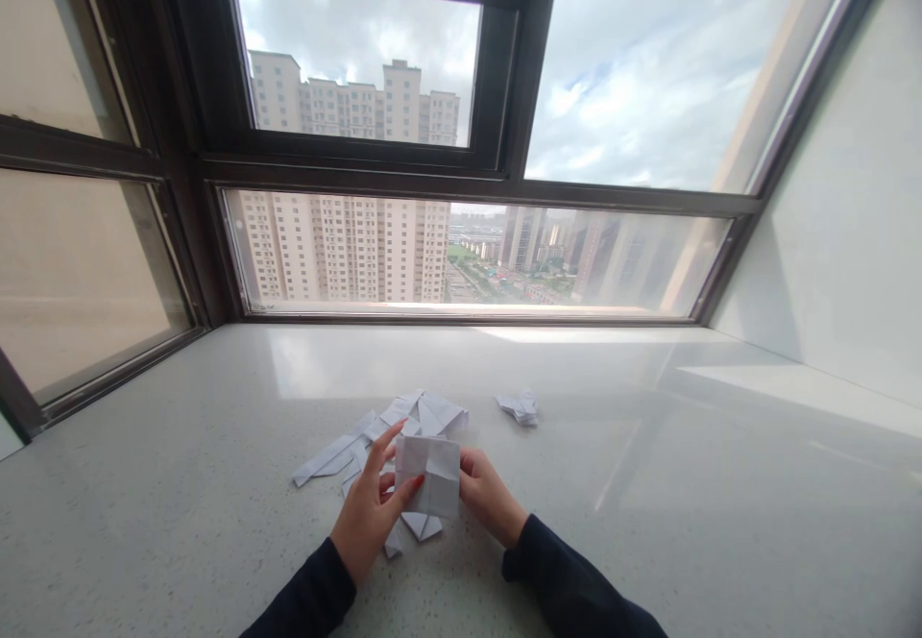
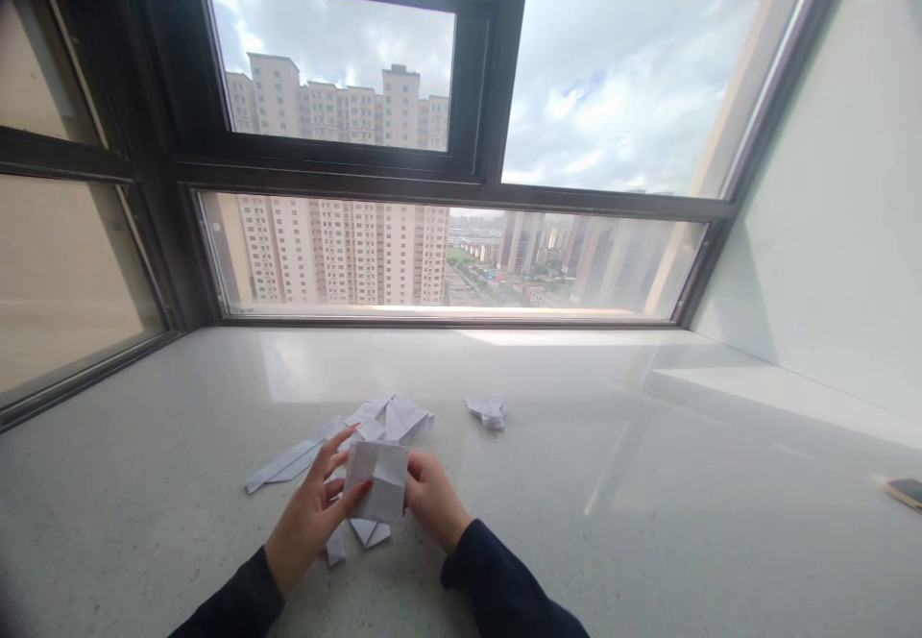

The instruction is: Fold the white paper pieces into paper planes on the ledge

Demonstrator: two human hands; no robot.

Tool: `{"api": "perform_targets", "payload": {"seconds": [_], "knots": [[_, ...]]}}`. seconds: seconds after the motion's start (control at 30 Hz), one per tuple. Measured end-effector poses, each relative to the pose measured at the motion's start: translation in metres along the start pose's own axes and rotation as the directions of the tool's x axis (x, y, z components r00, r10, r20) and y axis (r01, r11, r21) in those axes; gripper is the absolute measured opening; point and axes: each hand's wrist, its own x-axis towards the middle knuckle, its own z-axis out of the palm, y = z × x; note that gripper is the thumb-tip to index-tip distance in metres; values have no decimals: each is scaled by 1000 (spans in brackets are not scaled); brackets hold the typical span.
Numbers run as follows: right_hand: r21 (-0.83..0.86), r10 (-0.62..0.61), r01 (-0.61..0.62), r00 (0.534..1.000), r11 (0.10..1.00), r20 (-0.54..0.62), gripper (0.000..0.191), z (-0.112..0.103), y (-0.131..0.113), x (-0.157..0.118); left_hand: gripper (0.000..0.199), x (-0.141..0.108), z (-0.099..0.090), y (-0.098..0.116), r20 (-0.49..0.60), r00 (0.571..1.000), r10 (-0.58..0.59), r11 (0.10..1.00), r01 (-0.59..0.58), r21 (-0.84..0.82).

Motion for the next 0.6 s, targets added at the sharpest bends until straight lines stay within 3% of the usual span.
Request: {"api": "perform_targets", "payload": {"seconds": [0.2,0.43,0.6], "knots": [[-33,23,-27,993,999,-118,53,-1,3,2,58,5,-5,1,-57,998,-13,975,0,-223],[38,47,-40,978,998,-203,44,-2,2,3,53,5,-4,3,-79,996,-31,972,12,-236],[8,51,-50,981,999,-186,39,-2,4,3,58,5,-4,1,-64,997,-42,970,25,-241]]}}
